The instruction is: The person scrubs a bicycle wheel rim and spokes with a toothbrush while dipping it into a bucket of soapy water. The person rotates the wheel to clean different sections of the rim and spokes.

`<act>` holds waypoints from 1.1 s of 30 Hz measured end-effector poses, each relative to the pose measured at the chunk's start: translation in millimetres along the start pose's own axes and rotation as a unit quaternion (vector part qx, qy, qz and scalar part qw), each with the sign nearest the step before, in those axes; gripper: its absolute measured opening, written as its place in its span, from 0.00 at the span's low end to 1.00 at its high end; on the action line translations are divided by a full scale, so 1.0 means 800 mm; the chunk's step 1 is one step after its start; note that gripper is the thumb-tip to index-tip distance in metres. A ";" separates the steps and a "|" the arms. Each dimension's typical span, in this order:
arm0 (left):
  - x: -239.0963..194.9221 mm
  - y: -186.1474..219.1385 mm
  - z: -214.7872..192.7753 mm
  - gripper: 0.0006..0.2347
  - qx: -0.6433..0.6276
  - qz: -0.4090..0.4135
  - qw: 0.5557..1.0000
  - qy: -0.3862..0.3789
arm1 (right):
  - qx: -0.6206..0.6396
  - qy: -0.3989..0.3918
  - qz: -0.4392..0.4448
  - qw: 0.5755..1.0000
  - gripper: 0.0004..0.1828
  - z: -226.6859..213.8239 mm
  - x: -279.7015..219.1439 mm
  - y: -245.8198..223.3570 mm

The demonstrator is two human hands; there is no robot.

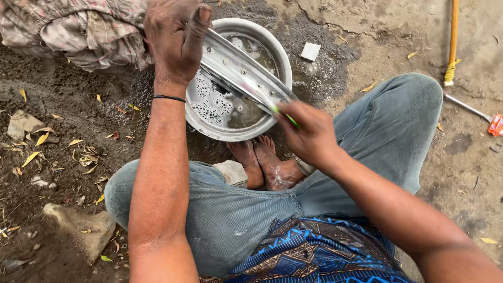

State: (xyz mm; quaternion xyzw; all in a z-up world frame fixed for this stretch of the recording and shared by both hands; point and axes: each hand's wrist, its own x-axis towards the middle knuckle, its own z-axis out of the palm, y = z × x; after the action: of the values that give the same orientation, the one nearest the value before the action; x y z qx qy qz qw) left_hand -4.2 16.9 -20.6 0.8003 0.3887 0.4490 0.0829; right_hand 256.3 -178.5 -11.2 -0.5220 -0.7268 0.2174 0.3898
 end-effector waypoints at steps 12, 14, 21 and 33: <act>0.000 -0.010 0.009 0.28 -0.034 0.022 0.999 0.035 | -0.172 0.064 -0.037 0.982 0.10 -0.029 -0.006 0.005; 0.012 0.001 0.006 0.29 -0.041 0.059 0.997 0.026 | -0.182 0.067 -0.069 0.979 0.09 -0.007 0.032 0.006; 0.010 0.002 -0.003 0.29 -0.100 0.023 0.995 0.017 | -0.201 0.057 -0.066 0.976 0.07 -0.029 0.025 -0.011; 0.007 0.009 -0.002 0.31 -0.037 -0.006 0.999 0.002 | -0.209 0.078 -0.087 0.971 0.06 -0.006 0.063 0.003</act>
State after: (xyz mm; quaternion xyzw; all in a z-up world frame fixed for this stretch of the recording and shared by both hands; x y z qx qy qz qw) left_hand -0.3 15.6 -12.4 0.7937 0.3764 0.4641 0.1142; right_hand 253.7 -131.3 7.2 -0.5421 -0.7662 -0.0147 0.3448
